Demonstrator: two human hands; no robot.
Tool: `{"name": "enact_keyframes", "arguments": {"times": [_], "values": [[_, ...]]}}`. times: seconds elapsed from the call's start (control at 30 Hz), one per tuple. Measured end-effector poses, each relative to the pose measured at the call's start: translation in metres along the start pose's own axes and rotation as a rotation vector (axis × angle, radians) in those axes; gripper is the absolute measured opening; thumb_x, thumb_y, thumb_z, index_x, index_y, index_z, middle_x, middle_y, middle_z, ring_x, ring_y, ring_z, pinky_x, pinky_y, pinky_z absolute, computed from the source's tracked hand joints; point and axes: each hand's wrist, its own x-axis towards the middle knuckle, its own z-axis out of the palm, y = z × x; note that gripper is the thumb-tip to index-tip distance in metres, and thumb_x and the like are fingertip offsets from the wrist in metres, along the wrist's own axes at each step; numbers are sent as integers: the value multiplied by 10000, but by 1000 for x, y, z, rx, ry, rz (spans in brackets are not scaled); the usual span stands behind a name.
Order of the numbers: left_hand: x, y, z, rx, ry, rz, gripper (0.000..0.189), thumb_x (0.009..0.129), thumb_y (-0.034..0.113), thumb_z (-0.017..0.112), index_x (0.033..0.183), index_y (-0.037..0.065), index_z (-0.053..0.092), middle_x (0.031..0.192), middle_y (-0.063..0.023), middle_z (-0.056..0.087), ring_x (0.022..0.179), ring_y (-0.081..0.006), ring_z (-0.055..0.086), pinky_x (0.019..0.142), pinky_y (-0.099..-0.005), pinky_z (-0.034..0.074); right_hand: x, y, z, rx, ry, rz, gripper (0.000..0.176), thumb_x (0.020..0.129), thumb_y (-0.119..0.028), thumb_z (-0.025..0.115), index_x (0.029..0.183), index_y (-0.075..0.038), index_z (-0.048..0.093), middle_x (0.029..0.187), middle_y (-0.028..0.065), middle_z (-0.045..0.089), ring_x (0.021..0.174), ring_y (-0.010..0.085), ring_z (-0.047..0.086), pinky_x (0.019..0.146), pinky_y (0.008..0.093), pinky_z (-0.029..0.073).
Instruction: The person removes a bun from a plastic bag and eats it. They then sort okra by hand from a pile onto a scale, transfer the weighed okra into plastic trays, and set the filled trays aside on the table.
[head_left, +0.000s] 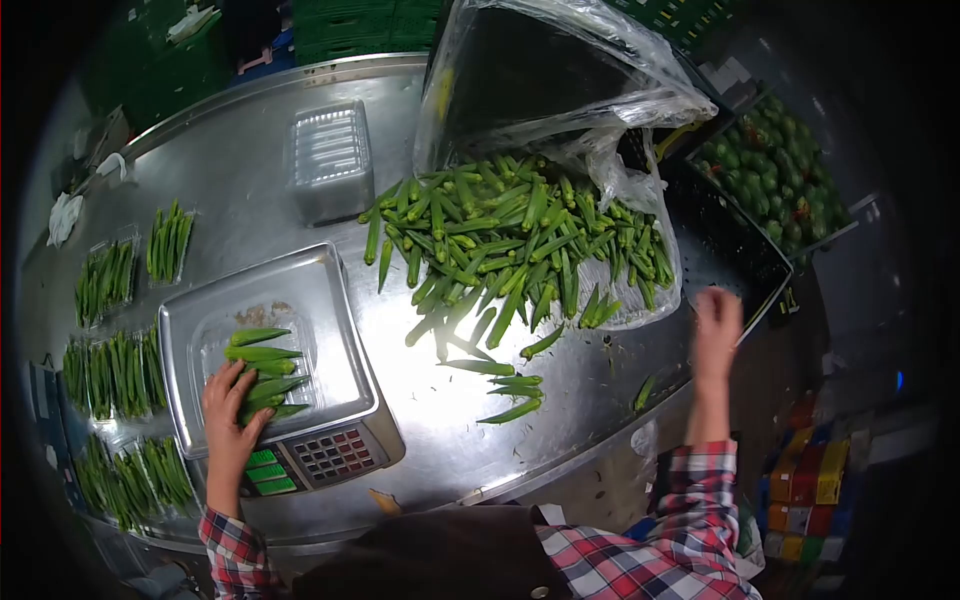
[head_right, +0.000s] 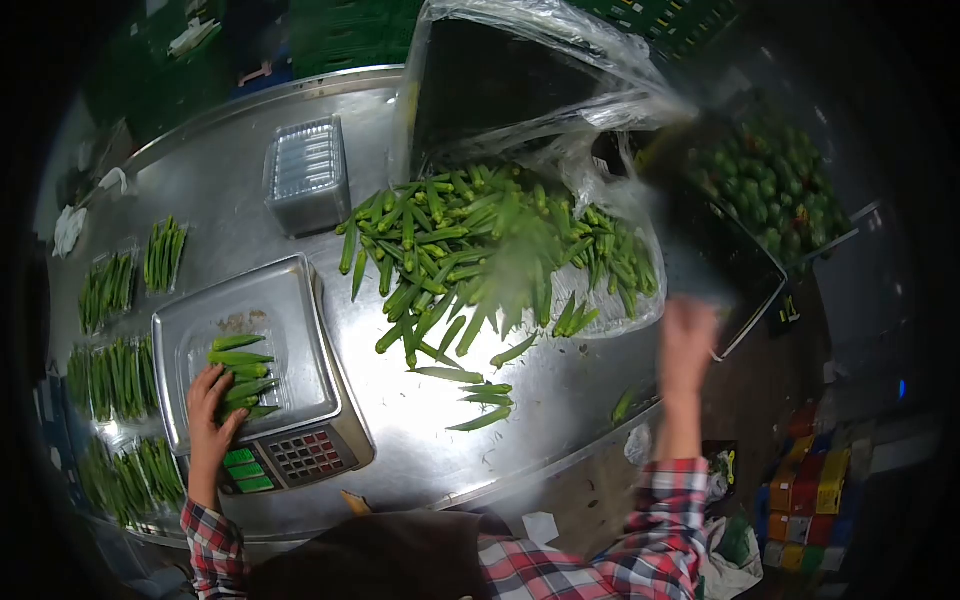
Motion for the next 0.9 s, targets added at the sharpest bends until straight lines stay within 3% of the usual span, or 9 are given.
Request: {"name": "enact_keyframes", "arguments": {"times": [0.13,0.23,0.3,0.43,0.5,0.57,0.67,0.77,0.9], "values": [[-2,7,-7,97,37,45,532,661,120,706,1163,64,539,1325,-108,416,1270,-320,322,1060,-437,237,-52,-48,146,328,-478,-62,197,800,-137,590,943,-3,571,926,134,568,824,264,579,745,338,455],[-9,20,-21,90,97,26,491,705,105,662,1175,59,527,1348,-110,391,1284,-321,304,1061,-433,231,-70,-94,227,165,-409,-418,210,749,-88,601,941,-6,579,891,164,554,876,318,544,790,379,451],[-19,27,-28,68,135,-9,457,736,89,624,1179,53,520,1355,-114,381,1289,-320,300,1060,-425,238,-73,-98,259,55,-510,-470,221,727,-77,588,929,8,563,874,186,535,877,349,525,793,407,442],[-46,31,-30,16,206,-82,374,804,82,566,1173,44,519,1346,-132,386,1281,-320,315,1046,-414,272,-68,-94,268,-46,-656,-480,209,710,-62,562,897,30,534,826,209,512,829,380,515,774,429,442],[-59,30,-26,-64,267,-118,376,794,88,583,1164,45,528,1342,-136,392,1274,-329,323,1050,-426,251,-69,-78,260,43,-652,-338,190,722,-88,563,863,31,516,864,227,531,832,399,534,742,446,443],[-65,31,-21,-112,311,-161,341,817,86,567,1153,39,533,1330,-145,403,1269,-326,332,1042,-419,264,-65,-84,238,153,-727,-36,235,730,-92,536,928,35,517,891,258,535,841,416,523,763,480,417],[-69,41,-10,-204,341,-181,325,818,85,567,1138,36,540,1321,-147,412,1264,-329,337,1038,-421,264,-60,-84,232,137,-631,-265,251,722,-90,543,945,23,522,885,230,522,847,396,510,759,466,416],[-62,52,-7,-195,329,-138,303,810,71,567,1109,28,552,1303,-151,429,1255,-331,348,1035,-425,267,-66,-107,242,139,-662,-673,251,716,-87,547,947,9,535,880,196,500,865,369,491,759,435,415],[-48,69,-9,-136,281,-71,251,801,46,560,1048,7,572,1268,-153,459,1235,-328,376,1029,-423,275,-82,-109,281,-163,-700,-840,225,664,-55,600,886,-26,579,893,150,498,885,325,488,756,402,416]]}}
